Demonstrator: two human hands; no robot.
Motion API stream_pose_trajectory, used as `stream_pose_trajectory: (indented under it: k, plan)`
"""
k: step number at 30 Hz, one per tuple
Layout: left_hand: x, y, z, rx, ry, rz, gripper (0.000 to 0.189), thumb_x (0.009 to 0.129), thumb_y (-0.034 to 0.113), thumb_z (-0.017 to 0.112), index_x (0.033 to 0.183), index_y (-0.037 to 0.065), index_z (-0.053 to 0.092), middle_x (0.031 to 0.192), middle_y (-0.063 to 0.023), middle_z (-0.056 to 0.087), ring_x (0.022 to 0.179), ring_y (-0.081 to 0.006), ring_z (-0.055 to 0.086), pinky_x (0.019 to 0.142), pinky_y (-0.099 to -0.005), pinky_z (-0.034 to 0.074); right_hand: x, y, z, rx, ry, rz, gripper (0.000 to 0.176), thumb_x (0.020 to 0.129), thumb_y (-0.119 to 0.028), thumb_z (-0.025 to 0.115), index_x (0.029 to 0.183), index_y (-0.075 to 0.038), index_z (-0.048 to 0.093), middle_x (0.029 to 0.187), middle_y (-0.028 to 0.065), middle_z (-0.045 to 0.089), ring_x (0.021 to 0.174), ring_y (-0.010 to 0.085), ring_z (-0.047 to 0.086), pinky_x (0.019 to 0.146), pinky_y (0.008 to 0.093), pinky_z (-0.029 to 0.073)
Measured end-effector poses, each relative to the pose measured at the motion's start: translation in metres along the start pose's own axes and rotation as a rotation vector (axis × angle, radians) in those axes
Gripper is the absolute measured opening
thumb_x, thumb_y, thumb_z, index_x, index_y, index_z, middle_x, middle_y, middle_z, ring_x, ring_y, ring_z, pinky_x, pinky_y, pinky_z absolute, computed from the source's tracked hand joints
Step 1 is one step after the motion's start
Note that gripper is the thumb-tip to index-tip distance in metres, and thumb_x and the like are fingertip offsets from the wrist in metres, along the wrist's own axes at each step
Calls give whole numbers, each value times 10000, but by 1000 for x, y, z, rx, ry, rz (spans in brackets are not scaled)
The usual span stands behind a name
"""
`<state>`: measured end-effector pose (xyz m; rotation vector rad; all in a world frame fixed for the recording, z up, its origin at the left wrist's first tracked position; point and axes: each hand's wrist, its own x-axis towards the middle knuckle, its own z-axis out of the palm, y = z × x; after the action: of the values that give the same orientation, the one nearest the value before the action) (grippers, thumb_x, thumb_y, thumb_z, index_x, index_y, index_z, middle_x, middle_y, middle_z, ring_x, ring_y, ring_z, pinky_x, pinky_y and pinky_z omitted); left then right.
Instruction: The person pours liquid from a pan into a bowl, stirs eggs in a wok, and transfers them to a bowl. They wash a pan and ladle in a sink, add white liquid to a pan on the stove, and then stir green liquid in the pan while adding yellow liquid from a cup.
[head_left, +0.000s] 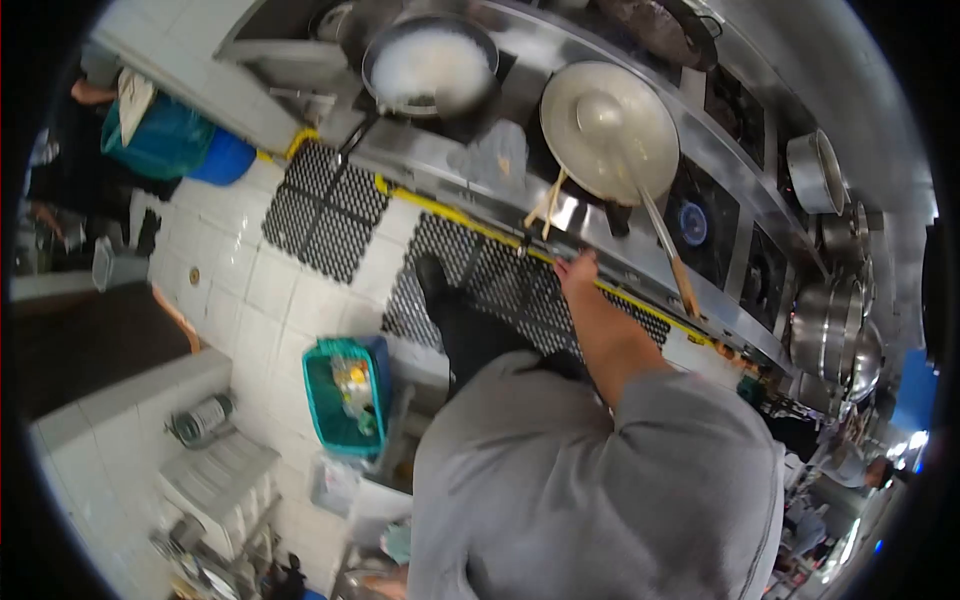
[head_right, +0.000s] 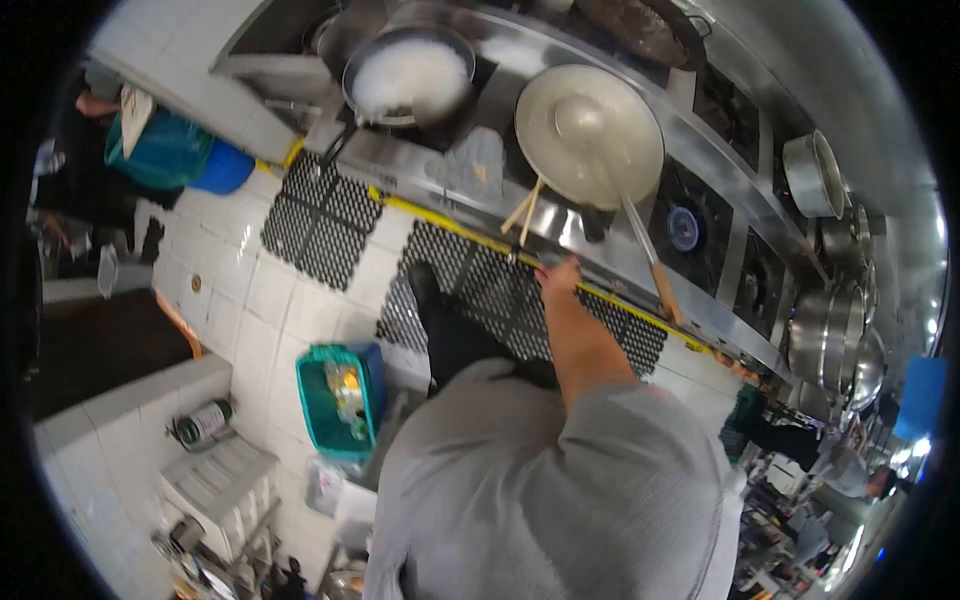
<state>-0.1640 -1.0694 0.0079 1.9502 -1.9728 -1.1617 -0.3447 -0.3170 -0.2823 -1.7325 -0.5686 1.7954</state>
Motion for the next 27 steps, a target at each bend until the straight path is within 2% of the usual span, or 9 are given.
stream_pose_trajectory:
  k: [7, 8, 9, 10, 13, 17, 20, 24, 27]
  plan:
    - [-32, 232, 134, -405, -350, 86, 423, 1063, 373, 585, 1187, -28, 639, 827, -113, 585, 702, -240, 571, 615, -394, 495, -20, -3, 32, 151, 295, -26, 559, 1092, -558, 421, 1198, -34, 583, 1080, 185, 651, 776, 327, 678, 701, 486, 603]
    - [-73, 272, 183, -227, -120, 168, 205, 1006, 277, 662, 1160, 141, 658, 906, -47, 640, 687, -230, 622, 599, -355, 557, -10, 17, 25, 32, 351, 38, 569, 1091, -554, 440, 1142, -11, 600, 1011, 207, 653, 749, 335, 681, 654, 479, 601]
    - [-58, 288, 203, -186, -430, 211, 171, 994, 288, 680, 1057, 168, 576, 792, -13, 523, 627, -133, 523, 518, -317, 410, 7, 41, 12, -103, 384, 101, 584, 1090, -550, 460, 1086, 12, 617, 943, 229, 654, 722, 343, 685, 608, 472, 598]
    - [-64, 315, 243, -89, -503, 204, 379, 1023, 295, 638, 1321, 91, 523, 862, -23, 559, 618, -118, 466, 520, -296, 368, -1, 62, 7, -434, 205, 116, 578, 1090, -528, 479, 1046, 26, 638, 837, 230, 644, 668, 350, 669, 528, 470, 575]
    - [-97, 389, 363, -89, -752, 261, 188, 1038, 262, 617, 1075, 79, 595, 833, -40, 583, 614, -124, 514, 527, -285, 422, -21, 89, -5, -1554, -822, 5, 333, 1016, -260, 584, 1092, 37, 713, 968, 176, 723, 777, 272, 713, 698, 473, 582]
    - [-186, 492, 514, -32, -1091, 462, 294, 1085, 286, 576, 882, 74, 559, 702, -7, 508, 573, -128, 505, 504, -306, 418, -125, 52, 68, -1282, -678, 206, 300, 1003, -242, 609, 1044, 15, 760, 987, 152, 772, 838, 324, 739, 738, 439, 585]
    - [-262, 582, 618, 86, -1321, 787, 350, 1102, 313, 555, 837, 84, 544, 649, -9, 515, 540, -127, 499, 491, -310, 404, -117, 27, 91, -2199, -1394, -184, 313, 992, -269, 648, 1057, 22, 746, 932, 143, 774, 826, 329, 748, 704, 481, 601]
    - [-337, 725, 796, 45, -1339, 1149, 340, 1077, 303, 612, 829, 79, 549, 623, -21, 563, 491, -107, 496, 463, -284, 401, -208, -23, 159, -1354, -571, 600, 369, 1035, -345, 625, 1219, -31, 686, 1062, 127, 747, 921, 314, 763, 724, 511, 623]
    - [-396, 845, 954, 117, -1385, 1275, 251, 1062, 284, 632, 959, 55, 630, 746, -52, 640, 594, -123, 578, 513, -293, 445, -228, -9, 182, -1019, -358, 797, 375, 1066, -337, 564, 1199, -6, 681, 1131, 138, 729, 922, 287, 758, 740, 472, 635]
